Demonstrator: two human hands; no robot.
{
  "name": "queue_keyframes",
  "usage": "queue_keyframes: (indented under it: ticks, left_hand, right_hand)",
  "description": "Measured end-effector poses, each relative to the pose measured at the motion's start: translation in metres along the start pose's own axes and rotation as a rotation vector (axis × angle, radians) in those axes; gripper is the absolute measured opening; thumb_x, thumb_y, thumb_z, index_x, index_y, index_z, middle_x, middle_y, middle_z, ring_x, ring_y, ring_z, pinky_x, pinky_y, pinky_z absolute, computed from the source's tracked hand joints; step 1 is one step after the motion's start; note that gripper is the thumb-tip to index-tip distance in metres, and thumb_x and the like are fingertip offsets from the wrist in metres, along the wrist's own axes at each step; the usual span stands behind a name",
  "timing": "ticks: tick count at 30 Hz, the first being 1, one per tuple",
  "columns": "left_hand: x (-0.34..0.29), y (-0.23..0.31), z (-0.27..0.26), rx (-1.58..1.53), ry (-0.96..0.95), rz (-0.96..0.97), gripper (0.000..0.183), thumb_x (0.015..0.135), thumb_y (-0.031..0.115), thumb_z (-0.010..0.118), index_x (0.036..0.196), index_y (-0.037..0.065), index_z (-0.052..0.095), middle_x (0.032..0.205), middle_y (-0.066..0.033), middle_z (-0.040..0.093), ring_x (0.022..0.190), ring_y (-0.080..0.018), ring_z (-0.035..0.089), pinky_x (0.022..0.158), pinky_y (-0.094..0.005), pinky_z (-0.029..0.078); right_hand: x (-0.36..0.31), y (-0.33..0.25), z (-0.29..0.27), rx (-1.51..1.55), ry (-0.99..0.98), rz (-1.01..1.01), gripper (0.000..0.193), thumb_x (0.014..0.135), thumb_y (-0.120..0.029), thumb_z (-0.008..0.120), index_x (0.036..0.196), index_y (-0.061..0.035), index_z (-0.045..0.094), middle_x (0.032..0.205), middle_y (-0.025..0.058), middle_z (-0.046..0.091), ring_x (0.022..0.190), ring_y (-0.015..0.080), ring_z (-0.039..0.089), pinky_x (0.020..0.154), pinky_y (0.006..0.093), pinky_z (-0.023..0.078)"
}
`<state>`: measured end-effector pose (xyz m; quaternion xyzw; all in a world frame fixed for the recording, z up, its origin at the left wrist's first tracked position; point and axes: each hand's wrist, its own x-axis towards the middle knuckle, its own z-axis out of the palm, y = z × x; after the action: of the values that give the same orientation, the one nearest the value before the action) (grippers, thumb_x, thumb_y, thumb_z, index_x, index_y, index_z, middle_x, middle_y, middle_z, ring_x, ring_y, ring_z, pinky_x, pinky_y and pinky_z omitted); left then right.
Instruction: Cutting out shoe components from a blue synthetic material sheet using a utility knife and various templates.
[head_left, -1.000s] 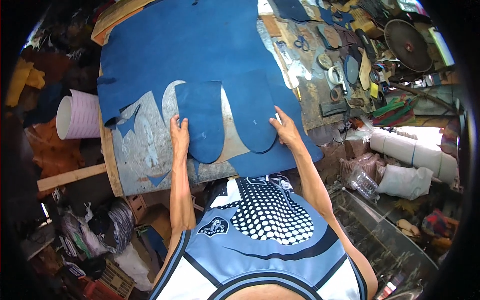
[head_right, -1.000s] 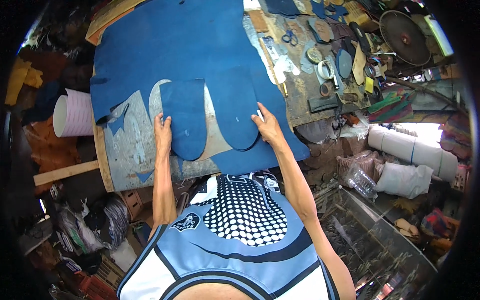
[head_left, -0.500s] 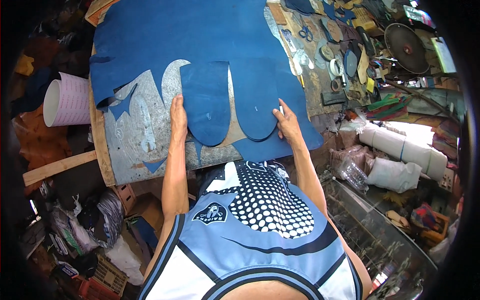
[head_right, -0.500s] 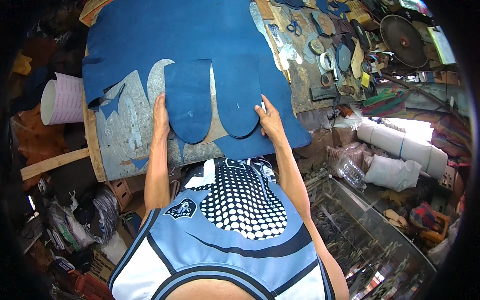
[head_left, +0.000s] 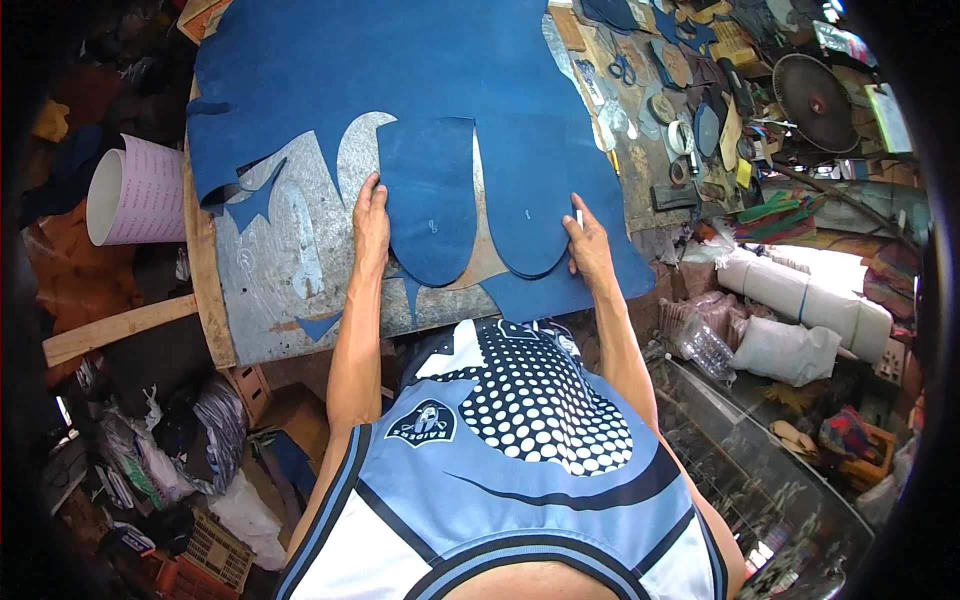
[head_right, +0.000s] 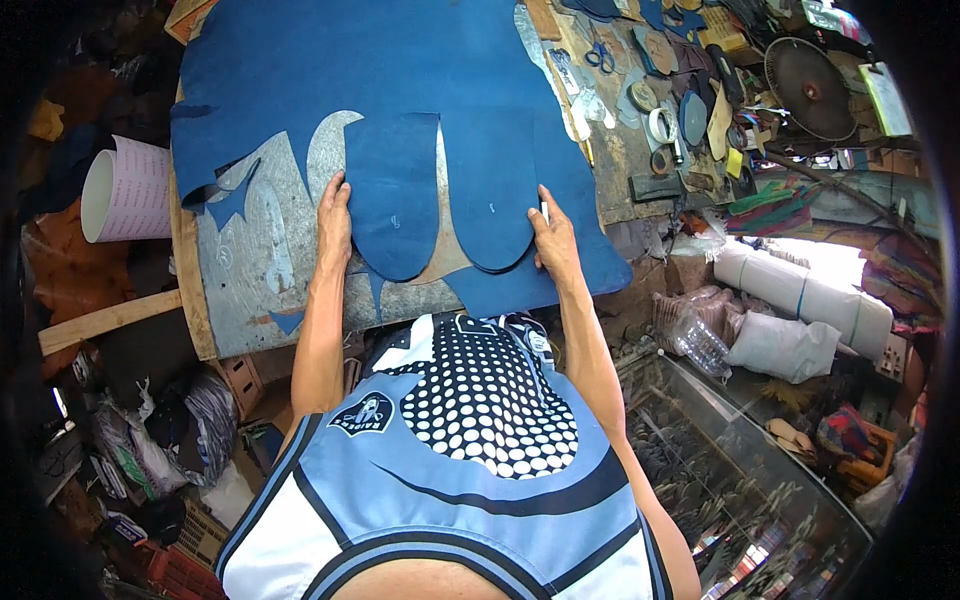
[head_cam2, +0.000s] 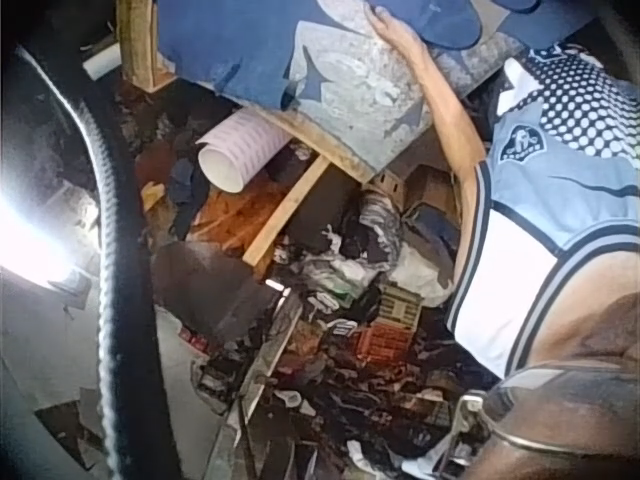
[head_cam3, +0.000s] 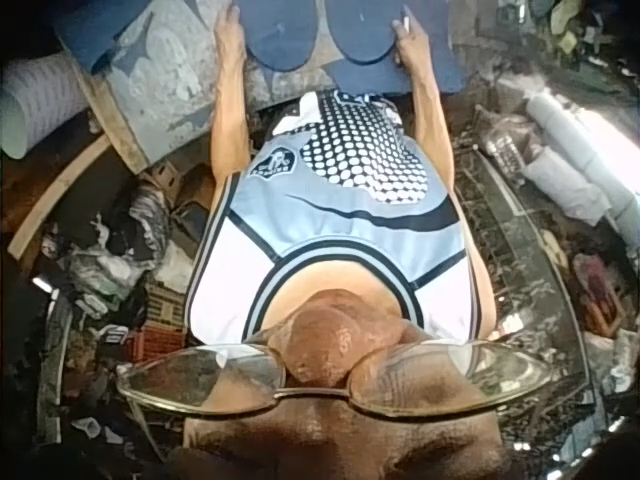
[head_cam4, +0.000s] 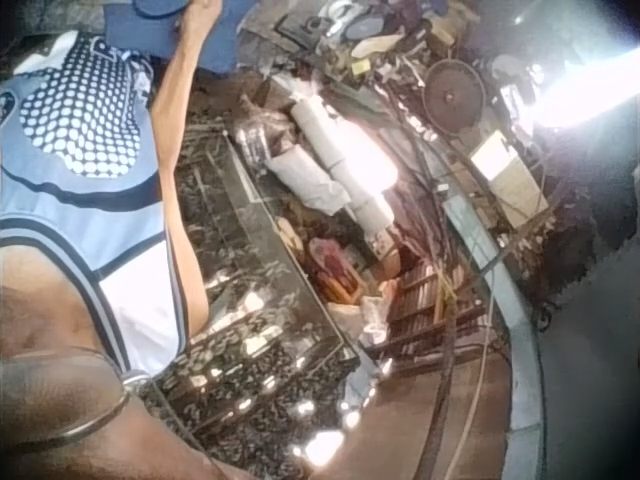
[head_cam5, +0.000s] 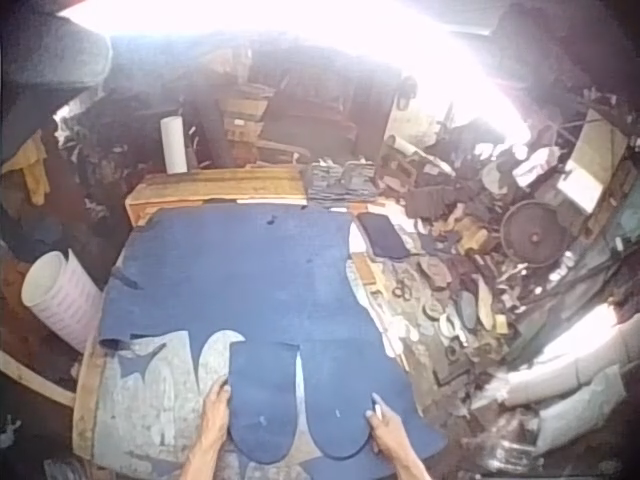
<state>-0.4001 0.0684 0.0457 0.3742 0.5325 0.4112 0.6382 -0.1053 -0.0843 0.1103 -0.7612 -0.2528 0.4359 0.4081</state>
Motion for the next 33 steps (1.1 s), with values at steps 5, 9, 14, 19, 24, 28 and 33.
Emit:
queue_keyframes:
  ticks: [5, 9, 14, 19, 24, 28, 33]
  left_hand:
    - [-0.01, -0.002, 0.002, 0.081, 0.006, 0.083, 0.05, 0.104, 0.02, 0.045, 0.148, -0.001, 0.038, 0.136, -0.0178, 0.057, 0.118, -0.0202, 0.058, 0.1, -0.0297, 0.045]
    - [-0.008, -0.009, 0.002, 0.142, 0.02, 0.175, 0.051, 0.103, 0.02, 0.048, 0.149, -0.001, 0.038, 0.127, -0.0164, 0.063, 0.109, -0.0161, 0.062, 0.094, -0.027, 0.047]
    - [-0.01, -0.006, 0.007, 0.094, 0.014, 0.126, 0.051, 0.101, 0.014, 0.053, 0.147, -0.004, 0.039, 0.116, -0.0141, 0.068, 0.096, -0.0108, 0.063, 0.083, -0.0241, 0.051]
    - [-0.011, -0.02, 0.005, 0.071, 0.072, 0.173, 0.052, 0.099, 0.015, 0.058, 0.143, -0.007, 0.042, 0.116, -0.017, 0.067, 0.1, -0.016, 0.064, 0.087, -0.027, 0.05]
    - [-0.018, -0.011, 0.001, 0.469, 0.1, 0.185, 0.047, 0.093, 0.026, 0.065, 0.131, -0.002, 0.059, 0.111, -0.0192, 0.069, 0.101, -0.0204, 0.065, 0.09, -0.0326, 0.05]
    - [-0.034, -0.017, -0.04, 0.419, 0.074, 0.024, 0.047, 0.092, 0.023, 0.069, 0.129, -0.004, 0.059, 0.106, -0.016, 0.071, 0.09, -0.0177, 0.066, 0.084, -0.0304, 0.052]
    - [-0.039, -0.003, -0.034, 0.375, 0.088, -0.016, 0.043, 0.091, 0.023, 0.071, 0.125, -0.002, 0.061, 0.1, -0.0112, 0.072, 0.08, -0.0121, 0.065, 0.065, -0.0268, 0.05]
  right_hand:
    - [-0.005, -0.005, 0.004, -0.03, 0.001, 0.014, 0.054, 0.097, -0.018, 0.055, 0.149, -0.0103, 0.043, 0.057, -0.0039, 0.039, 0.04, 0.0075, 0.037, 0.035, 0.0261, 0.035]
    - [-0.007, -0.003, 0.006, -0.092, 0.025, -0.016, 0.052, 0.096, -0.02, 0.055, 0.147, -0.011, 0.046, 0.058, 0.0003, 0.048, 0.041, 0.0098, 0.044, 0.037, 0.0284, 0.038]
    - [-0.004, 0.003, 0.006, -0.162, 0.059, -0.039, 0.052, 0.096, -0.02, 0.055, 0.146, -0.0121, 0.047, 0.058, 0.0014, 0.05, 0.04, 0.0108, 0.045, 0.038, 0.0293, 0.039]
    - [0.001, 0.001, 0.003, -0.157, 0.031, -0.075, 0.051, 0.096, -0.02, 0.055, 0.146, -0.0116, 0.048, 0.058, 0.0011, 0.051, 0.04, 0.0108, 0.045, 0.038, 0.0296, 0.038]
    - [-0.008, 0.004, -0.006, -0.147, 0.103, -0.046, 0.048, 0.095, -0.021, 0.06, 0.141, -0.0081, 0.052, 0.069, 0.0043, 0.06, 0.05, 0.0133, 0.053, 0.045, 0.0315, 0.045]
    - [0.007, 0.03, 0.005, -0.276, 0.109, -0.16, 0.047, 0.093, -0.022, 0.063, 0.137, -0.0064, 0.055, 0.102, 0.0135, 0.07, 0.077, 0.019, 0.063, 0.072, 0.0346, 0.053]
    - [0.003, 0.025, 0.006, -0.171, 0.102, -0.12, 0.047, 0.094, -0.021, 0.06, 0.138, -0.0066, 0.055, 0.101, 0.0155, 0.071, 0.061, 0.0175, 0.061, 0.059, 0.0336, 0.052]
